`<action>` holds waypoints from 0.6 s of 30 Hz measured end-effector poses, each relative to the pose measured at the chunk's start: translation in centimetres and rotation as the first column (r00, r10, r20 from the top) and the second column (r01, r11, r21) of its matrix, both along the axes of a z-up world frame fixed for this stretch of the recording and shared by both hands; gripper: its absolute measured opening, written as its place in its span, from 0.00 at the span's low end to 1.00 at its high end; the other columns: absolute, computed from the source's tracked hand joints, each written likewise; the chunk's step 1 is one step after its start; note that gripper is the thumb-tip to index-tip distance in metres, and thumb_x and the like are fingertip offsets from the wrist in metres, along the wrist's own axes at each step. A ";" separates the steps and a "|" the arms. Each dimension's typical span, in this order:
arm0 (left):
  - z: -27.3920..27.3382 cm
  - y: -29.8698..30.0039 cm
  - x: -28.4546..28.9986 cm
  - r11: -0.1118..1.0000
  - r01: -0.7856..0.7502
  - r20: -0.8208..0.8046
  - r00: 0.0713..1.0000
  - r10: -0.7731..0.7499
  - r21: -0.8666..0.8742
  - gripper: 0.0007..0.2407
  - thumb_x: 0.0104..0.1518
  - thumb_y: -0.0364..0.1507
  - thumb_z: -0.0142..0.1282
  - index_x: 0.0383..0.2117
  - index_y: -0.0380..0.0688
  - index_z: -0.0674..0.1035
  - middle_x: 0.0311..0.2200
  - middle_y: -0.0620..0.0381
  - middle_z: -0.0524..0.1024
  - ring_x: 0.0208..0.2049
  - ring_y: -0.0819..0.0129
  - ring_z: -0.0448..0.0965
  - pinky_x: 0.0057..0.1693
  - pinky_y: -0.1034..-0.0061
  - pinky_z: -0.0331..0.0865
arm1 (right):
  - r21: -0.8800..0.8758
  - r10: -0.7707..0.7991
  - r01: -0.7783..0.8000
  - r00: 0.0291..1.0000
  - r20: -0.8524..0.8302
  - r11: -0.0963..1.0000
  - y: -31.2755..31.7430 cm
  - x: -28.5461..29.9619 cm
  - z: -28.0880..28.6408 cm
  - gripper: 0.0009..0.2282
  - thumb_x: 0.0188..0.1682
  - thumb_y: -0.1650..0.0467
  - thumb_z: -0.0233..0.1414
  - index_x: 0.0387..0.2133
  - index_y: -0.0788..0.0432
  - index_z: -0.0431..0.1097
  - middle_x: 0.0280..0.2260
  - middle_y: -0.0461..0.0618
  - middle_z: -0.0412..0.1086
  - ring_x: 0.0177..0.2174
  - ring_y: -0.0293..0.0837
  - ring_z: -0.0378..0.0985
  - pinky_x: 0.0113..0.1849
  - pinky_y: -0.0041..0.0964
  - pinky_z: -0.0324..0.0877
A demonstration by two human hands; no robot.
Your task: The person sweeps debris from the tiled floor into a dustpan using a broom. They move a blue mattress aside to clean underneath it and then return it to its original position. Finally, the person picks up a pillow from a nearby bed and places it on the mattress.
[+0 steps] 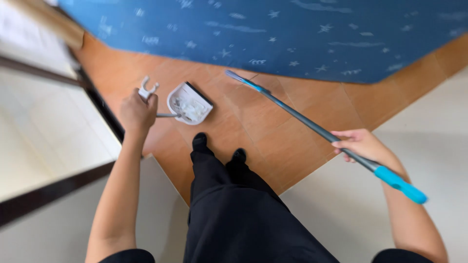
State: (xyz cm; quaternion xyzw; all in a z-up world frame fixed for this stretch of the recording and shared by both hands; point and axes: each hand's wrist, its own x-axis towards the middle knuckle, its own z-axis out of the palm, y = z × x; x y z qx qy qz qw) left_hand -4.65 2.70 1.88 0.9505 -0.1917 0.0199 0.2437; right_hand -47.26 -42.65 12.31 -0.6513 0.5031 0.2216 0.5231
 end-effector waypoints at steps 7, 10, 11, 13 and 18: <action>-1.3 -11.3 4.3 0.941 0.333 -0.094 0.941 -0.326 0.064 0.14 0.56 0.37 0.58 0.25 0.36 0.76 0.21 0.40 0.77 0.25 0.41 0.79 0.36 0.51 0.72 | -0.070 -0.342 0.345 0.938 0.060 0.936 -2.5 -9.4 -4.1 0.18 0.48 0.75 0.56 0.53 0.67 0.73 0.29 0.58 0.75 0.21 0.42 0.72 0.23 0.35 0.67; -1.5 -15.9 5.3 0.898 0.440 -0.005 0.898 -0.440 -0.009 0.14 0.54 0.38 0.59 0.26 0.37 0.78 0.22 0.40 0.78 0.26 0.40 0.80 0.34 0.50 0.72 | -0.102 -0.542 0.549 0.835 0.094 0.829 -1.2 -7.4 -8.0 0.16 0.48 0.75 0.57 0.48 0.74 0.71 0.31 0.55 0.75 0.28 0.41 0.80 0.30 0.35 0.76; -1.7 -17.2 5.3 0.887 0.460 -0.044 0.887 -0.459 0.021 0.14 0.54 0.39 0.59 0.26 0.36 0.78 0.22 0.39 0.78 0.27 0.39 0.81 0.35 0.50 0.73 | -0.068 -0.581 0.596 0.799 0.154 0.800 -1.1 -7.3 -11.1 0.15 0.46 0.77 0.58 0.44 0.78 0.70 0.30 0.59 0.74 0.26 0.45 0.79 0.28 0.39 0.77; -2.7 -19.6 5.4 0.862 0.505 -0.082 0.862 -0.500 0.052 0.15 0.55 0.39 0.58 0.27 0.36 0.79 0.22 0.38 0.78 0.27 0.39 0.81 0.36 0.50 0.74 | -0.030 -0.639 0.658 0.739 0.214 0.752 0.1 -6.3 -16.6 0.14 0.45 0.78 0.59 0.40 0.81 0.69 0.28 0.64 0.72 0.25 0.50 0.78 0.26 0.43 0.77; -4.7 -24.3 4.0 0.759 0.649 -0.129 0.750 -0.649 -0.044 0.16 0.56 0.39 0.59 0.32 0.33 0.79 0.24 0.34 0.78 0.29 0.36 0.81 0.38 0.49 0.75 | -0.038 -0.669 0.680 0.729 0.144 0.732 6.3 -2.2 -23.7 0.11 0.46 0.77 0.58 0.36 0.79 0.71 0.22 0.61 0.73 0.19 0.49 0.79 0.19 0.41 0.69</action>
